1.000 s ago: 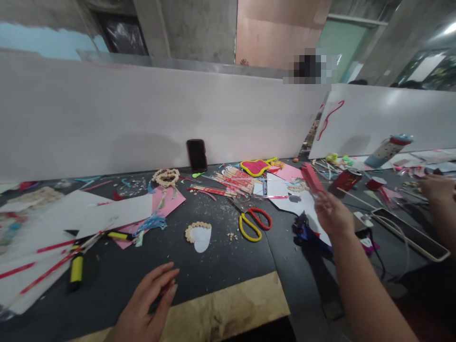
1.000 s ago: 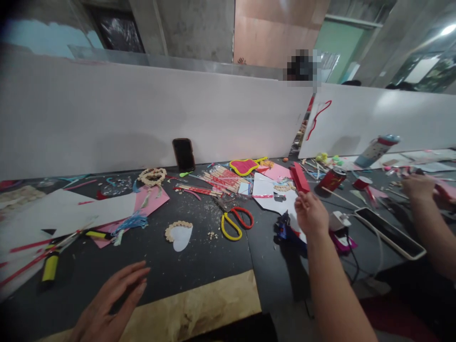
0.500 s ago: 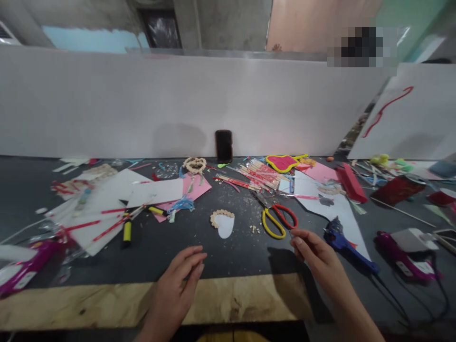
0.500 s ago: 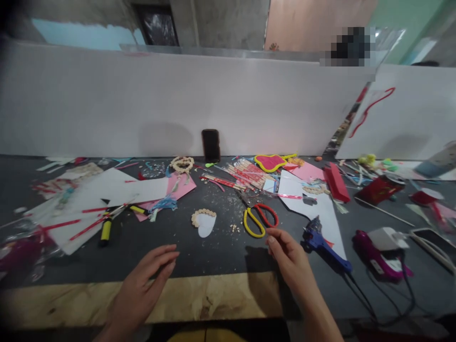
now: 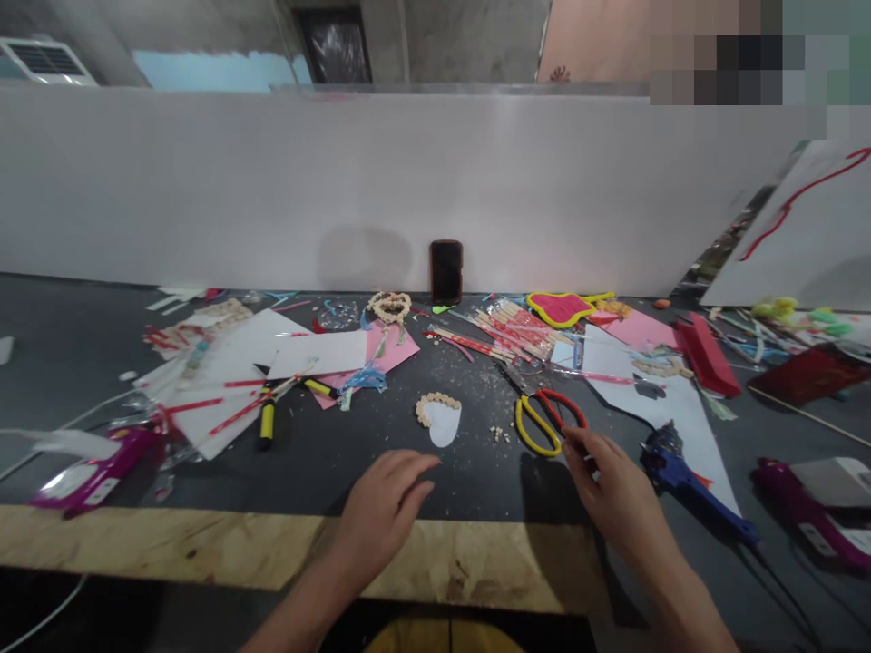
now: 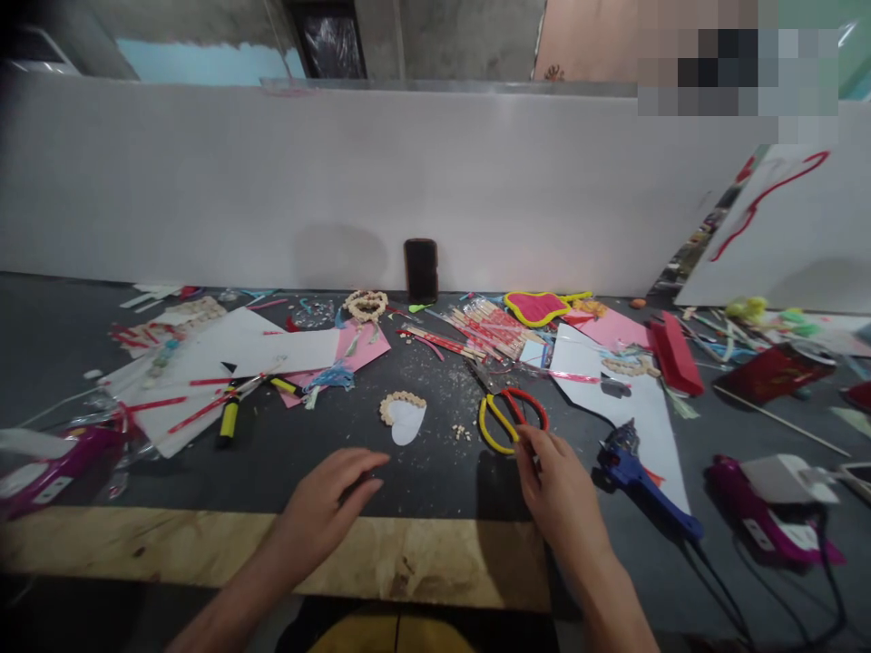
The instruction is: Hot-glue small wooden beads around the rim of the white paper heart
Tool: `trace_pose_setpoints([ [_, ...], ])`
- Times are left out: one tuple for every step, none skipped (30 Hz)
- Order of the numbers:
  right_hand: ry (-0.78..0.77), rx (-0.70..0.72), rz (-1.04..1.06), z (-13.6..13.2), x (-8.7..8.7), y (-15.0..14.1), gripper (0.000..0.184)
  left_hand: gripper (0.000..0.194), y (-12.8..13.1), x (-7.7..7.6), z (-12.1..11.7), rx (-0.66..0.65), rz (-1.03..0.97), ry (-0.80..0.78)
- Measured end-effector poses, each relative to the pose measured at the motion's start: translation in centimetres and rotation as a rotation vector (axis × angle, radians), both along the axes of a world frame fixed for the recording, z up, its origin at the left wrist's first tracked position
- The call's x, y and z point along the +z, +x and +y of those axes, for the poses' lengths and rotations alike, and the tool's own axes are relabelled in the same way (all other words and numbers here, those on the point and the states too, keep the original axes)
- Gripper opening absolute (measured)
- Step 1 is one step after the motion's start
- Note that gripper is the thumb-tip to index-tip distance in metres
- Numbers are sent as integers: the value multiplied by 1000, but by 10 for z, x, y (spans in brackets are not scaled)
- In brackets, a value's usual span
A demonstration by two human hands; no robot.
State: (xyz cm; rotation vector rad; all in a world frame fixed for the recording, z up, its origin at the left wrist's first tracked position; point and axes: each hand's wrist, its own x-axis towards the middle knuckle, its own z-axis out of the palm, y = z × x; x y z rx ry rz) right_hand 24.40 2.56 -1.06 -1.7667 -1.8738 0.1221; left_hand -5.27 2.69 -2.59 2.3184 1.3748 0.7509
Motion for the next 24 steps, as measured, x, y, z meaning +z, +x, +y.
trace_pose_setpoints([
  [6, 2, -2, -3, -1, -1, 28, 24, 8, 4, 9, -53, 36, 5],
  [10, 9, -6, -8, -3, -1, 28, 24, 17, 8, 19, -85, 77, 11],
  [14, 19, -11, -14, -5, -1, 28, 24, 27, 10, 29, -106, 123, 19],
  [17, 28, -18, -20, -8, 0, 28, 24, 38, 12, 39, -119, 174, 21],
  [22, 33, -26, -27, -10, 1, 27, 23, 49, 14, 49, -122, 226, 24],
  [28, 31, -35, -34, -11, 4, 27, 22, 59, 14, 58, -132, 276, 22],
  [36, 25, -44, -41, -12, 7, 26, 21, 69, 14, 65, -134, 324, 17],
  [50, 14, -53, -48, -12, 11, 26, 19, 77, 14, 70, -137, 372, 8],
  [65, 1, -62, -54, -12, 15, 25, 18, 85, 13, 75, -137, 378, 7],
  [83, -10, -70, -60, -11, 19, 25, 16, 91, 11, 78, -140, 387, 5],
  [99, -22, -77, -65, -10, 23, 25, 14, 96, 10, 80, -142, 390, 3],
  [112, -34, -81, -70, -9, 27, 25, 13, 99, 8, 81, -145, 389, 2],
  [121, -49, -82, -75, -9, 30, 25, 13, 101, 7, 81, -147, 391, -1],
  [124, -61, -82, -78, -9, 34, 25, 13, 103, 6, 81, -148, 393, -4],
  [124, -70, -84, -81, -9, 37, 25, 14, 103, 5, 81, -147, 394, -6],
  [127, -79, -87, -83, -10, 40, 25, 16, 103, 5, 81, -148, 395, -8],
  [130, -90, -92, -84, -10, 42, 25, 17, 103, 5, 81, -148, 395, -10],
  [136, -107, -101, -84, -10, 45, 25, 18, 102, 6, 80, -147, 392, -13],
  [149, -139, -113, -84, -10, 49, 26, 18, 101, 7, 80, -146, 388, -16],
  [165, -184, -132, -82, -10, 53, 26, 18, 99, 9, 79, -143, 382, -21],
  [182, -240, -158, -79, -9, 58, 28, 17, 96, 12, 77, -140, 373, -27],
  [192, -300, -194, -76, -8, 63, 30, 17, 93, 14, 74, -139, 367, -30],
  [196, -353, -242, -72, -8, 70, 33, 16, 89, 17, 71, -138, 352, -39],
  [189, -392, -297, -68, -8, 77, 37, 16, 84, 20, 66, -139, 326, -52],
])
